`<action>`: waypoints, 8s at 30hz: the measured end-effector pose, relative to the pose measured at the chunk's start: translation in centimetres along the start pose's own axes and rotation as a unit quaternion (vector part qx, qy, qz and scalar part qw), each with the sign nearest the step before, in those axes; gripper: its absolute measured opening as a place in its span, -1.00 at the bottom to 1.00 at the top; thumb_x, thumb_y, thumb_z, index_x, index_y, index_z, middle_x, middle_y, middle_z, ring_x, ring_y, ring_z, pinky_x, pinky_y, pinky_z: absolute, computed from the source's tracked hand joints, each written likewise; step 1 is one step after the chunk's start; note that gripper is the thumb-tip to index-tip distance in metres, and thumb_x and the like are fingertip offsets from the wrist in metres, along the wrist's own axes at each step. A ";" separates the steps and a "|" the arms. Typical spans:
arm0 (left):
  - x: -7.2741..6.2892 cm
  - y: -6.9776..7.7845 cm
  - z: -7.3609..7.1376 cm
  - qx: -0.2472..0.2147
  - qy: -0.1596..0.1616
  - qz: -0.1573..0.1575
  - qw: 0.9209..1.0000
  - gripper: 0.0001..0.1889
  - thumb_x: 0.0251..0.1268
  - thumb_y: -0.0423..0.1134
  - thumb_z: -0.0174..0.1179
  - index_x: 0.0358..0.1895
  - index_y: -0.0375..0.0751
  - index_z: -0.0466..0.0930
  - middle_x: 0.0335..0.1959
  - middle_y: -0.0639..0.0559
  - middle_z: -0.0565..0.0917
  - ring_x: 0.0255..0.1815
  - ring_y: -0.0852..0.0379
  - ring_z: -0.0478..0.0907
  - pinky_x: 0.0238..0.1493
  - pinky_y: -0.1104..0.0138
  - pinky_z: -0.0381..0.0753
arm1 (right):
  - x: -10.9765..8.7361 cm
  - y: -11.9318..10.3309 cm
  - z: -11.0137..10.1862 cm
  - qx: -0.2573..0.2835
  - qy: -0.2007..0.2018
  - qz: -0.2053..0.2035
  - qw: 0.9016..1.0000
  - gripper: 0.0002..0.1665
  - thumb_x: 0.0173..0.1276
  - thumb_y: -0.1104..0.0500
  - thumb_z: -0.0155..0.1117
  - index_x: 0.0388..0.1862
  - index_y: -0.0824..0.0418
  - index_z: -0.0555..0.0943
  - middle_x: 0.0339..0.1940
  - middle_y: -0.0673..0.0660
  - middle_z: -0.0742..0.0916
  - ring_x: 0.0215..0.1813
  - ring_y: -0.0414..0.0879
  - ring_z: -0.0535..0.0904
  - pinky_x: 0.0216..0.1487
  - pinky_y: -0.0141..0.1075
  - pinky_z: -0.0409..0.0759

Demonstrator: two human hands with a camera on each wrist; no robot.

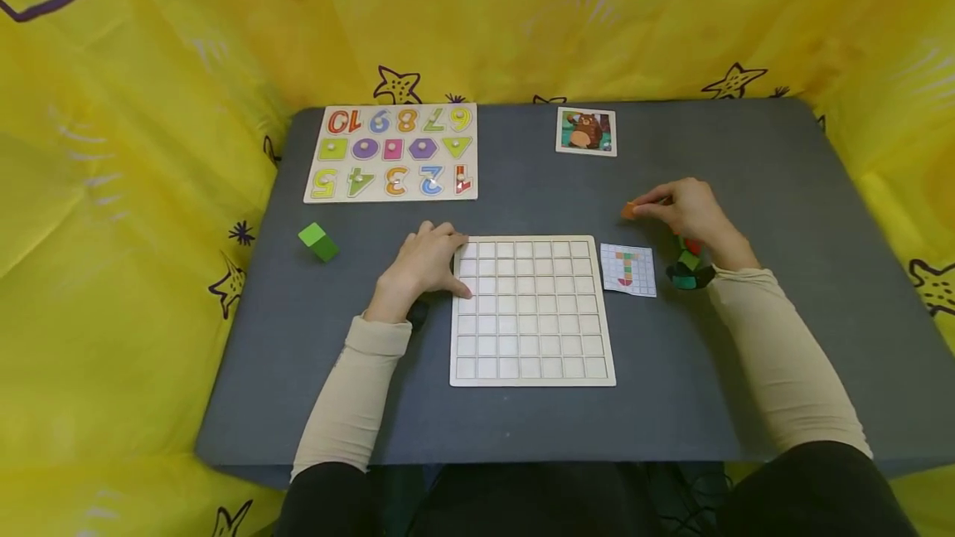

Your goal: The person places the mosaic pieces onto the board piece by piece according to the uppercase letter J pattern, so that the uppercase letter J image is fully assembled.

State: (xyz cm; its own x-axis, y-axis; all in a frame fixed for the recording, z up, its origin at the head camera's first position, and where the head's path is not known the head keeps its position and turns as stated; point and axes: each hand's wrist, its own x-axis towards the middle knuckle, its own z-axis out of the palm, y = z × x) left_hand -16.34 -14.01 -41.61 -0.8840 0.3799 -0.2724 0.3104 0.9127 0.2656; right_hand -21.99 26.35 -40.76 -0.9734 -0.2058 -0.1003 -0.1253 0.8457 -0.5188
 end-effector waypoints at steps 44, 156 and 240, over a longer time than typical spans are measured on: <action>0.3 0.2 0.3 -0.013 0.003 -0.016 1.000 -0.02 -0.14 0.12 0.67 0.44 -0.17 0.51 0.36 -0.10 0.55 0.27 -0.19 0.42 0.25 -0.02 0.49 | 3.2 -14.1 10.1 -0.003 -0.157 -0.087 0.984 -0.63 0.24 0.02 0.59 -0.07 0.21 0.80 -0.13 0.17 0.83 -0.11 0.03 0.72 -0.08 -0.12 0.66; 0.1 0.1 0.2 -0.035 0.006 -0.022 0.999 -0.01 -0.16 0.05 0.69 0.44 -0.20 0.50 0.34 -0.11 0.56 0.23 -0.19 0.43 0.20 0.02 0.42 | 1.8 -10.5 7.6 0.045 -0.183 -0.081 0.979 -0.86 0.27 0.11 0.55 -0.28 0.16 0.88 -0.29 0.12 0.89 -0.20 -0.08 0.72 -0.28 -0.37 0.51; 0.6 -0.4 0.6 -0.058 -0.004 -0.024 0.998 0.01 -0.14 0.05 0.68 0.47 -0.21 0.46 0.38 -0.12 0.52 0.25 -0.21 0.42 0.23 -0.03 0.42 | -0.6 -0.2 -0.6 -0.047 -0.099 0.004 0.994 -0.73 0.41 0.11 0.43 -0.08 0.27 0.83 -0.03 0.36 0.83 -0.20 0.00 0.63 -0.31 -0.35 0.36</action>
State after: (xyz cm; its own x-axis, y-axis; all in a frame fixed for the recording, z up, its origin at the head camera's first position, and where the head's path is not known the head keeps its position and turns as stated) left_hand -16.80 -14.07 -42.47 -0.8936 0.3380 -0.2953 0.2247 0.9064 0.3578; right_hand -21.54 26.60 -40.05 -0.9187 -0.2835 -0.2752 -0.1434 0.8883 -0.4364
